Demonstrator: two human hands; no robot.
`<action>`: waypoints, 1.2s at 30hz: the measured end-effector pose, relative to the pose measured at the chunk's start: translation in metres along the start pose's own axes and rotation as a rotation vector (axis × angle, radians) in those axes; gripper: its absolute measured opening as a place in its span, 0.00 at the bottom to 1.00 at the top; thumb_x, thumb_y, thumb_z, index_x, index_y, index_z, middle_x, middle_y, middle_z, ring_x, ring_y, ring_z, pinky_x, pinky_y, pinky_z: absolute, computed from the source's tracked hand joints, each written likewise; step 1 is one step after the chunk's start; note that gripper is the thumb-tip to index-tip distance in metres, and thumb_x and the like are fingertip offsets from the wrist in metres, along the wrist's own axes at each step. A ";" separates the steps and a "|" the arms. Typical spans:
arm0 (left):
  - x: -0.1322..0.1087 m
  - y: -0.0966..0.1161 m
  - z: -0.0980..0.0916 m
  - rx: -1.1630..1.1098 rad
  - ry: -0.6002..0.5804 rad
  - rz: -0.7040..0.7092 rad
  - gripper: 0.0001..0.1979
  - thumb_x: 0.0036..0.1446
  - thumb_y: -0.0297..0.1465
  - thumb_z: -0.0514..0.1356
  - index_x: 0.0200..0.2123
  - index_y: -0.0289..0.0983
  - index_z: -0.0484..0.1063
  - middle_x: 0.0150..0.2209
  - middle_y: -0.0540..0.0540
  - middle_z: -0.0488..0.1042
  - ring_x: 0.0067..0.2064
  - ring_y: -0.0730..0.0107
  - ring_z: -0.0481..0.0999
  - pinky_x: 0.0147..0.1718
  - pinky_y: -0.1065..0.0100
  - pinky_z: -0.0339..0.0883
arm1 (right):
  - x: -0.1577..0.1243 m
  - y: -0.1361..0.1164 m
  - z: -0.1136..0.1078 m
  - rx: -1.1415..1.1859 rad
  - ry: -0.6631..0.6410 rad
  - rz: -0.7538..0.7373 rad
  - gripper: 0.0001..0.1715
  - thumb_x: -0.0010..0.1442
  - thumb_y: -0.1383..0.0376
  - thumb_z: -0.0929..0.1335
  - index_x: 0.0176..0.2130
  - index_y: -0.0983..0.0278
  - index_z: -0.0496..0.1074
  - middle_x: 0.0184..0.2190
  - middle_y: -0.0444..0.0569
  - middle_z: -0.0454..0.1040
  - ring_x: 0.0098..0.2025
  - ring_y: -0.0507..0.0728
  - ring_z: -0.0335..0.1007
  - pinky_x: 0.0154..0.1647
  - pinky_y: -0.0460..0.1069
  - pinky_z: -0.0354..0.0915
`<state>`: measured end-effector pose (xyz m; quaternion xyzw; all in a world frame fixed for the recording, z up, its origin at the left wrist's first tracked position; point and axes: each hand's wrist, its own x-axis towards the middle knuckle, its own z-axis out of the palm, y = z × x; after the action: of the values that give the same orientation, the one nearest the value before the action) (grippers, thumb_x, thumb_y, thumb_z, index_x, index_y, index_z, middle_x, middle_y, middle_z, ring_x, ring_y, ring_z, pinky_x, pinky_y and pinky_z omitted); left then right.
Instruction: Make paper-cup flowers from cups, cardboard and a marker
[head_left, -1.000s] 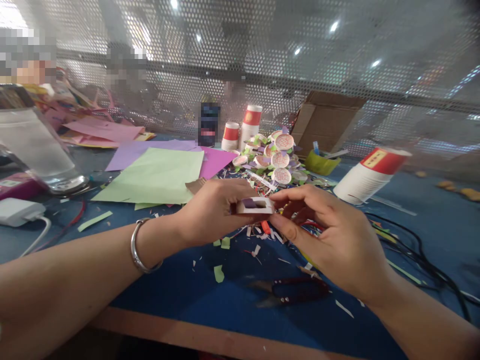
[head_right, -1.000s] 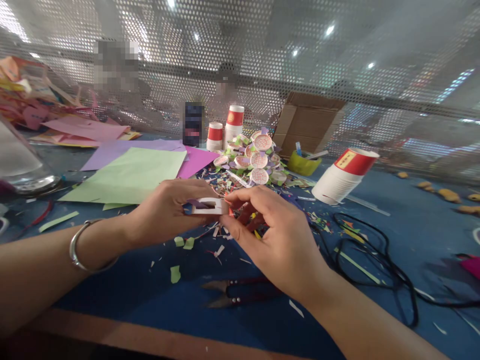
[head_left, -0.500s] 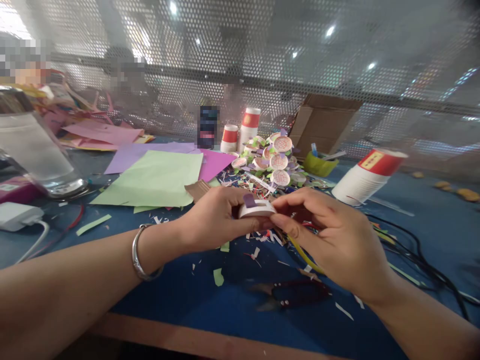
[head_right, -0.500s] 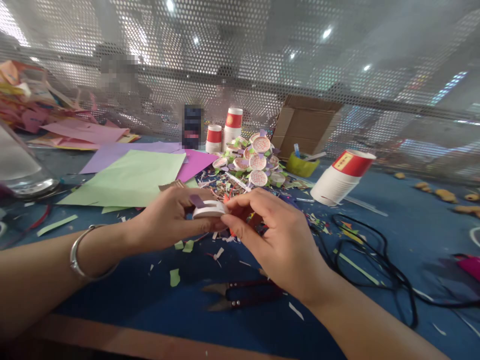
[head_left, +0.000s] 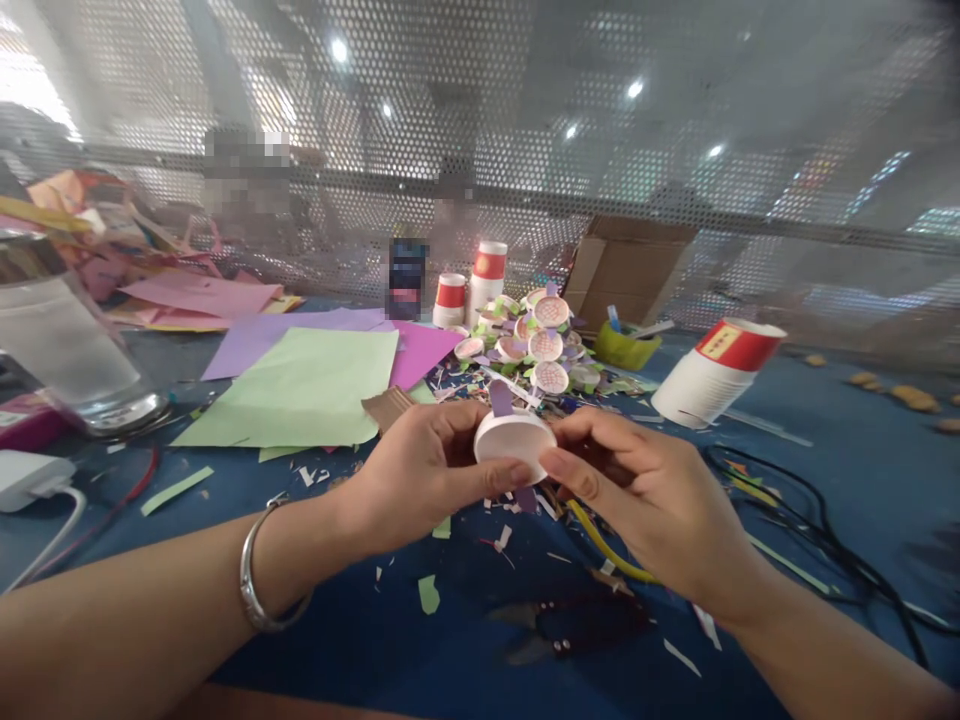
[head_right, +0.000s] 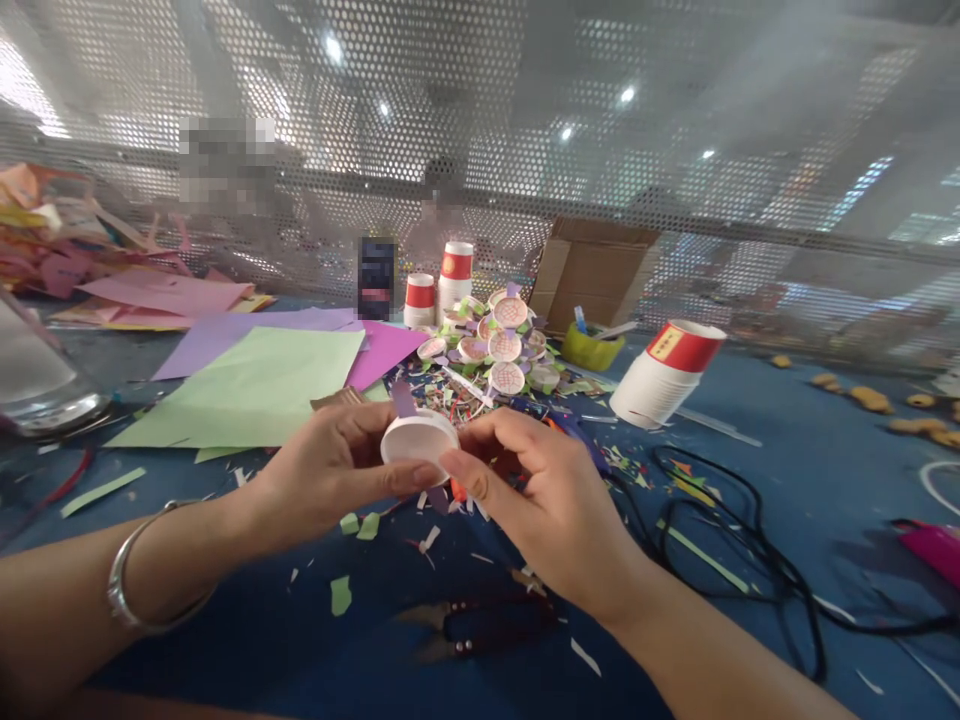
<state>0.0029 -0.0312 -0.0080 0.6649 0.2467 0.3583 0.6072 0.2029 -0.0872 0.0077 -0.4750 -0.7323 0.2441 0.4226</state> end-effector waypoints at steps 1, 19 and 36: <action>0.000 -0.001 0.001 -0.006 0.009 -0.009 0.11 0.55 0.33 0.71 0.36 0.33 0.75 0.27 0.51 0.75 0.26 0.78 0.71 0.25 0.75 0.63 | 0.001 0.000 0.000 0.000 -0.005 0.004 0.08 0.67 0.59 0.70 0.37 0.60 0.75 0.29 0.41 0.76 0.29 0.49 0.72 0.28 0.43 0.66; 0.001 -0.005 -0.009 0.239 0.035 -0.014 0.21 0.63 0.47 0.60 0.35 0.34 0.74 0.27 0.50 0.68 0.27 0.76 0.61 0.22 0.73 0.54 | 0.008 0.011 0.000 0.051 -0.142 0.111 0.14 0.67 0.55 0.68 0.34 0.61 0.73 0.27 0.42 0.70 0.29 0.50 0.66 0.28 0.44 0.63; 0.000 -0.009 0.001 -0.043 0.081 -0.120 0.13 0.51 0.31 0.71 0.36 0.37 0.71 0.33 0.49 0.76 0.34 0.72 0.74 0.34 0.70 0.68 | 0.010 0.016 -0.003 0.100 -0.157 0.188 0.15 0.66 0.53 0.69 0.35 0.61 0.74 0.26 0.42 0.72 0.28 0.51 0.68 0.28 0.45 0.64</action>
<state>0.0053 -0.0305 -0.0168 0.6207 0.3028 0.3533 0.6311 0.2113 -0.0716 0.0004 -0.4993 -0.7023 0.3549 0.3625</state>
